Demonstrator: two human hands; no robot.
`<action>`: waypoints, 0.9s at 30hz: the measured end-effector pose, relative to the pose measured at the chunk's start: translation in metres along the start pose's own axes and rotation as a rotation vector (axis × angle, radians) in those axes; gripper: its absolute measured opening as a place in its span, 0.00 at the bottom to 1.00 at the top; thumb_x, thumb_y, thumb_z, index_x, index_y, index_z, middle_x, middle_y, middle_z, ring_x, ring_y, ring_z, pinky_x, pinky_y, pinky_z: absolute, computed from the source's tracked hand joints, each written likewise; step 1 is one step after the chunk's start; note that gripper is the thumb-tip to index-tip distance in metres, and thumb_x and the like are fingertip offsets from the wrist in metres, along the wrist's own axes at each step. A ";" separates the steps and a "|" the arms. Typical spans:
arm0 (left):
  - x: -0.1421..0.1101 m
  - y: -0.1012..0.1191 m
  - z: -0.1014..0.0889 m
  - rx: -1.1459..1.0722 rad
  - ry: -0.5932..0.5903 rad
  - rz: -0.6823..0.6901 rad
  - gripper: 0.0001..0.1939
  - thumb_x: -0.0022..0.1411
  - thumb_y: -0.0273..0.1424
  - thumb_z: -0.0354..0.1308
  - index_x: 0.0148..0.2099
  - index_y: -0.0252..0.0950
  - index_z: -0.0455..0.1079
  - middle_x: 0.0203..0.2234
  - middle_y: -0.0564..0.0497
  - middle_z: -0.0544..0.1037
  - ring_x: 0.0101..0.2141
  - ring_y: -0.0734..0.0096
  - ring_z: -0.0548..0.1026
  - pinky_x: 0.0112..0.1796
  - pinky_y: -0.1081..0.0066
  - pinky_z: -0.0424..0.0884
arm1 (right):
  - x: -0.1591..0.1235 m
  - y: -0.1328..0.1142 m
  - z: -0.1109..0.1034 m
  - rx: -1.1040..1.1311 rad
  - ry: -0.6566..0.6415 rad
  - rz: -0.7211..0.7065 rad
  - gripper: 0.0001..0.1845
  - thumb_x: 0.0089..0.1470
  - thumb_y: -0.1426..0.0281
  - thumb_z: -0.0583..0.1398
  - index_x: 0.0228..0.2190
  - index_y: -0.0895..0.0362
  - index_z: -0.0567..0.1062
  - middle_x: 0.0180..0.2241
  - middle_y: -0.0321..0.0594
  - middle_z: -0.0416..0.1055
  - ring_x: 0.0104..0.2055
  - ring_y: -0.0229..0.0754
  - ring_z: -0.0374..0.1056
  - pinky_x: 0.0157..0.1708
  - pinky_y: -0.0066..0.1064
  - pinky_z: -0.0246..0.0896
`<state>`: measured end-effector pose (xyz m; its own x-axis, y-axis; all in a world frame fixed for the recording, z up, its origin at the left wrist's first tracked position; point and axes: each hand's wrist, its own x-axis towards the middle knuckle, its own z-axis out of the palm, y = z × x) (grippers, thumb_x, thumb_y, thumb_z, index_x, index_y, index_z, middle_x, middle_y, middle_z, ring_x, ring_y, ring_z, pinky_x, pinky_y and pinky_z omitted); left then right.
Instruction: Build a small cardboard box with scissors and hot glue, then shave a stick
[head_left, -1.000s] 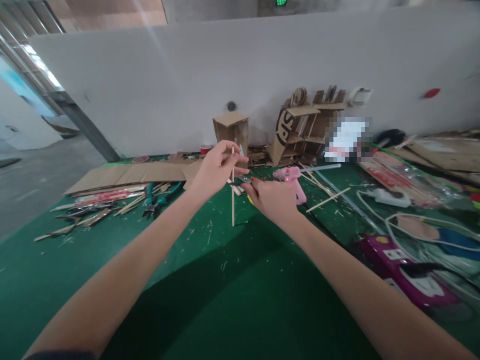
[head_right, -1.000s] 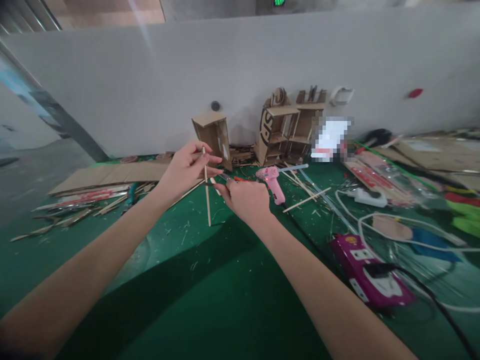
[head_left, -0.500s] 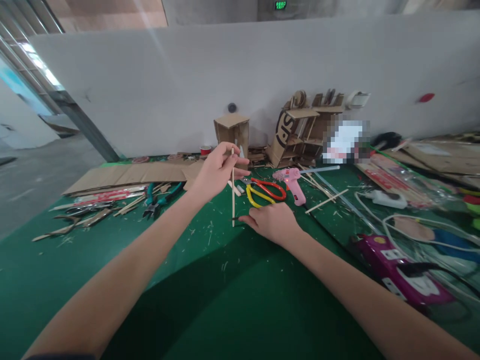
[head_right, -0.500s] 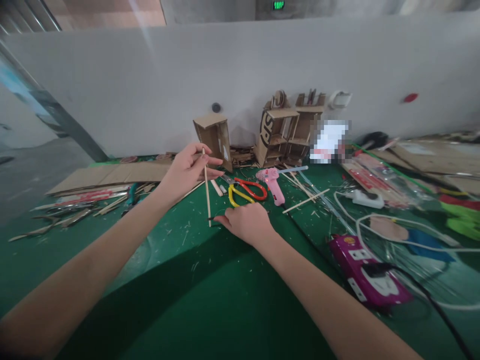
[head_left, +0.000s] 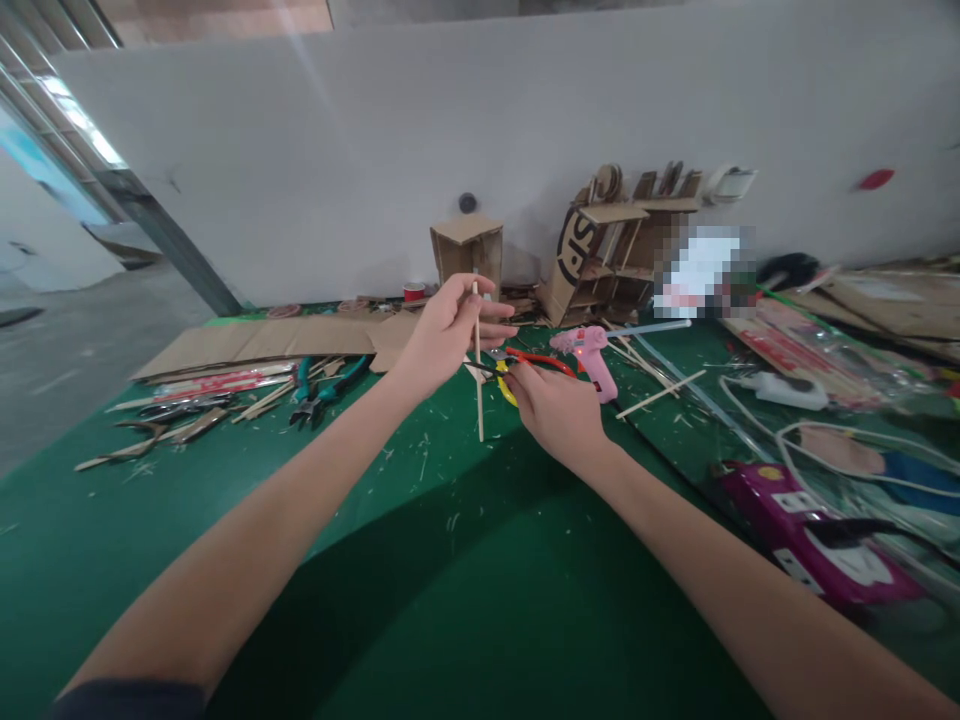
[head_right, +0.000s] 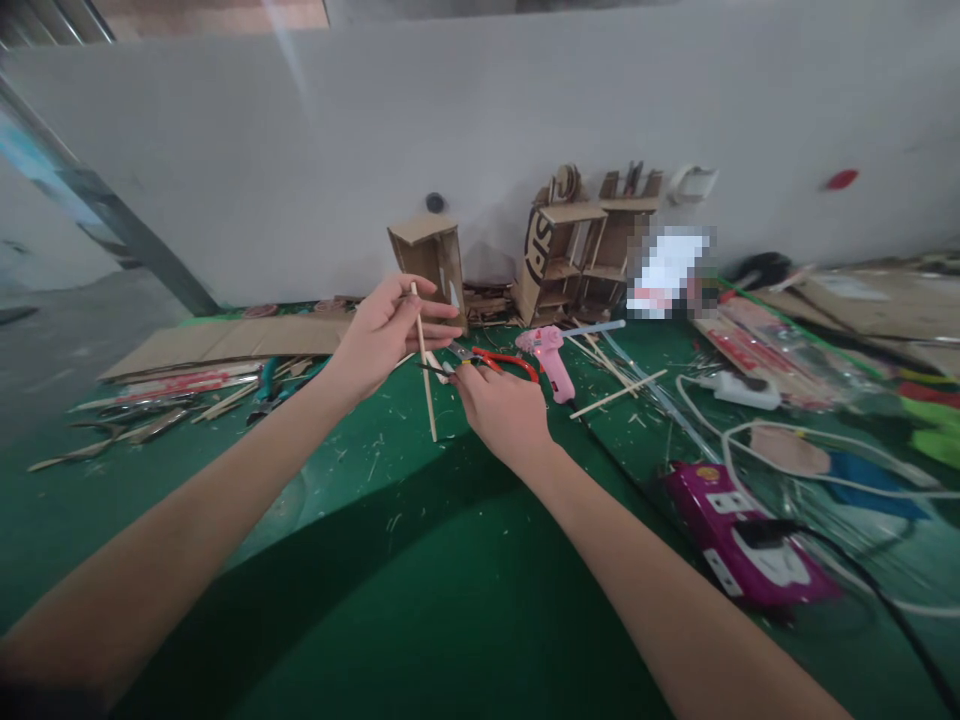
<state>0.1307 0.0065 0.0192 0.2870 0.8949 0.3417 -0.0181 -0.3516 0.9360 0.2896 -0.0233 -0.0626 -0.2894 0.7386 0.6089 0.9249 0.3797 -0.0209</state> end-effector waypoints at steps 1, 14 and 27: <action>0.000 0.000 0.000 -0.004 0.001 -0.006 0.07 0.71 0.28 0.40 0.45 0.37 0.59 0.40 0.46 0.78 0.35 0.71 0.80 0.40 0.66 0.76 | 0.000 0.001 0.000 -0.006 0.001 0.003 0.25 0.67 0.61 0.41 0.36 0.55 0.74 0.28 0.38 0.75 0.28 0.36 0.67 0.23 0.31 0.36; 0.000 -0.003 -0.004 -0.051 -0.059 -0.011 0.05 0.71 0.31 0.43 0.42 0.39 0.59 0.39 0.49 0.79 0.40 0.71 0.79 0.45 0.65 0.74 | -0.014 0.004 -0.003 -0.031 -0.304 -0.160 0.24 0.65 0.59 0.43 0.34 0.56 0.74 0.24 0.40 0.72 0.23 0.38 0.64 0.22 0.31 0.36; 0.005 -0.008 -0.006 0.218 0.070 0.064 0.10 0.66 0.26 0.50 0.50 0.37 0.63 0.36 0.48 0.76 0.29 0.75 0.77 0.30 0.75 0.73 | 0.000 0.001 0.006 -0.002 -0.197 0.060 0.25 0.66 0.59 0.39 0.41 0.57 0.71 0.24 0.41 0.73 0.23 0.40 0.66 0.22 0.31 0.37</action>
<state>0.1262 0.0158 0.0143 0.2249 0.8832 0.4116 0.1751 -0.4522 0.8746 0.2885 -0.0195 -0.0674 -0.2766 0.8544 0.4399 0.9422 0.3311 -0.0506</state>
